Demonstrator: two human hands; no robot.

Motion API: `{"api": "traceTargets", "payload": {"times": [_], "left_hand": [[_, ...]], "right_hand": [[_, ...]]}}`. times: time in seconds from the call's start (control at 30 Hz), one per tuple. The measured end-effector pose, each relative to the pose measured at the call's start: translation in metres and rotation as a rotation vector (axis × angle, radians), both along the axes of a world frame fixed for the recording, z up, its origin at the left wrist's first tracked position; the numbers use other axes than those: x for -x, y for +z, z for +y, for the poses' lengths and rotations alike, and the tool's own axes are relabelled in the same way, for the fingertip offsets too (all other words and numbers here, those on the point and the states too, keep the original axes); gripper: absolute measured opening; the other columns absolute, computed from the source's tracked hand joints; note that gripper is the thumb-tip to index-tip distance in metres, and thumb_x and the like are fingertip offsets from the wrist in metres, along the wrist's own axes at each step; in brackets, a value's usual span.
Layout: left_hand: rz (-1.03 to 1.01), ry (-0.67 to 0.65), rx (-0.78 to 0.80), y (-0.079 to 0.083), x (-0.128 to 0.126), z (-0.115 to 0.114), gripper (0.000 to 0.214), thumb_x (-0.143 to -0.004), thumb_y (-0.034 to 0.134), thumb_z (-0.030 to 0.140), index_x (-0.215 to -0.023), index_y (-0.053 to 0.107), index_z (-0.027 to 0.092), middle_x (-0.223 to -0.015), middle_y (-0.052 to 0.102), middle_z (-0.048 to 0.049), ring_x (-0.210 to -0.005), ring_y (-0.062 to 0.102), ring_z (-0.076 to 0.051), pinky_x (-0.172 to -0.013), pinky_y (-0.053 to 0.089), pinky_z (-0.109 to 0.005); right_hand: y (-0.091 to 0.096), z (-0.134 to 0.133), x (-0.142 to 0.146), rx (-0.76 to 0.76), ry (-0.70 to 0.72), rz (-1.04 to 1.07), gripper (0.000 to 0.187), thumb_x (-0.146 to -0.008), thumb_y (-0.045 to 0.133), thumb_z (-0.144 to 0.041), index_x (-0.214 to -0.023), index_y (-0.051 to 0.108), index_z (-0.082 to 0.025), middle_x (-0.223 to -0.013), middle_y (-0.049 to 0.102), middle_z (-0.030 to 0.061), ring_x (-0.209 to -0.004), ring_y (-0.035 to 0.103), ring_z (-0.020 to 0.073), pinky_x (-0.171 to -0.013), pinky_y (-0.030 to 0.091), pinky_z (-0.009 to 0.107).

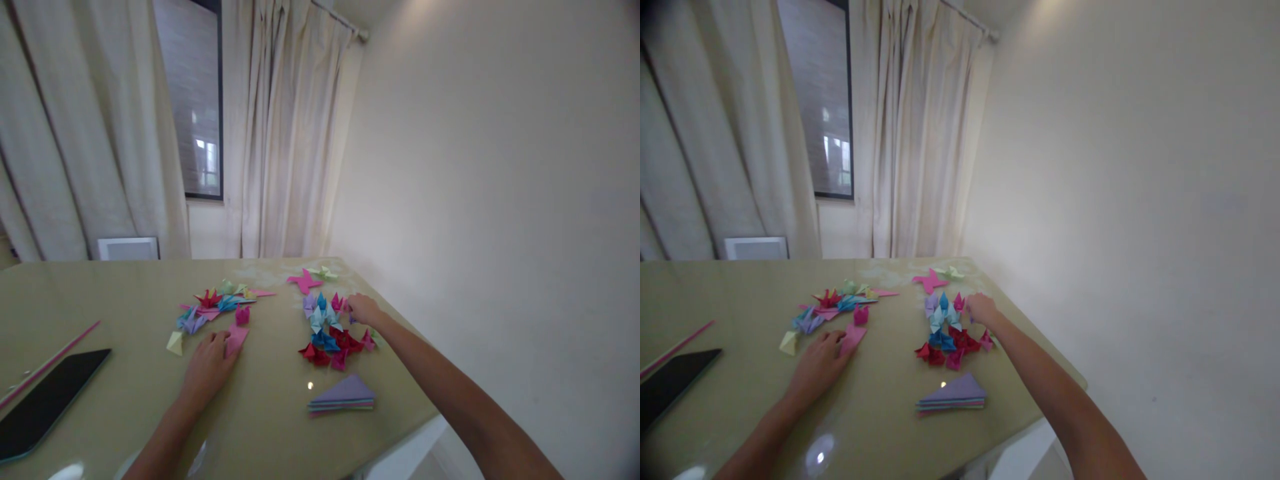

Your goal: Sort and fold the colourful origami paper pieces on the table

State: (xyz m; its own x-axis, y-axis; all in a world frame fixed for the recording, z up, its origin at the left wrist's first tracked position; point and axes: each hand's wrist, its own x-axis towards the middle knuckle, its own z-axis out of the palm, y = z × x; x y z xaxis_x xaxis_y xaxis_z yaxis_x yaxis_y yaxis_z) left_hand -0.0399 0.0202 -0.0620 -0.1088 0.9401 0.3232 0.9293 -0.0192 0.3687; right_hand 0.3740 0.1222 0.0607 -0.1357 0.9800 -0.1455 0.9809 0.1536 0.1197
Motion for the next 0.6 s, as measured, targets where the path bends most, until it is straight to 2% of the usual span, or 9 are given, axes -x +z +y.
{"api": "traceTargets", "payload": {"times": [0.1, 0.37, 0.6], "left_hand": [[0.044, -0.004, 0.027, 0.003, -0.001, -0.002, 0.046, -0.096, 0.049, 0.038, -0.122, 0.071, 0.007, -0.118, 0.073, -0.0214, -0.113, 0.068, -0.034, -0.105, 0.049, -0.044], [0.042, -0.007, 0.084, 0.008, -0.004, -0.004, 0.042, -0.097, 0.050, 0.032, -0.128, 0.069, 0.011, -0.126, 0.073, -0.0187, -0.119, 0.066, -0.032, -0.108, 0.046, -0.041], [0.016, -0.010, 0.109, 0.010, -0.004, -0.004, 0.042, -0.096, 0.053, 0.030, -0.130, 0.068, 0.009, -0.129, 0.072, -0.0198, -0.121, 0.065, -0.031, -0.110, 0.044, -0.041]], "right_hand": [[-0.002, 0.004, 0.003, 0.034, 0.027, -0.030, 0.028, -0.103, 0.071, -0.036, -0.124, 0.069, -0.017, -0.125, 0.070, 0.0085, -0.109, 0.070, 0.0250, -0.094, 0.061, 0.045], [-0.001, 0.011, 0.011, 0.086, 0.069, -0.071, 0.027, -0.104, 0.071, -0.036, -0.123, 0.069, -0.017, -0.124, 0.070, 0.0081, -0.107, 0.071, 0.0245, -0.092, 0.062, 0.044], [0.002, 0.011, 0.015, 0.091, 0.083, -0.070, 0.027, -0.104, 0.071, -0.036, -0.123, 0.069, -0.017, -0.124, 0.071, 0.0082, -0.107, 0.071, 0.0244, -0.092, 0.062, 0.044]]}}
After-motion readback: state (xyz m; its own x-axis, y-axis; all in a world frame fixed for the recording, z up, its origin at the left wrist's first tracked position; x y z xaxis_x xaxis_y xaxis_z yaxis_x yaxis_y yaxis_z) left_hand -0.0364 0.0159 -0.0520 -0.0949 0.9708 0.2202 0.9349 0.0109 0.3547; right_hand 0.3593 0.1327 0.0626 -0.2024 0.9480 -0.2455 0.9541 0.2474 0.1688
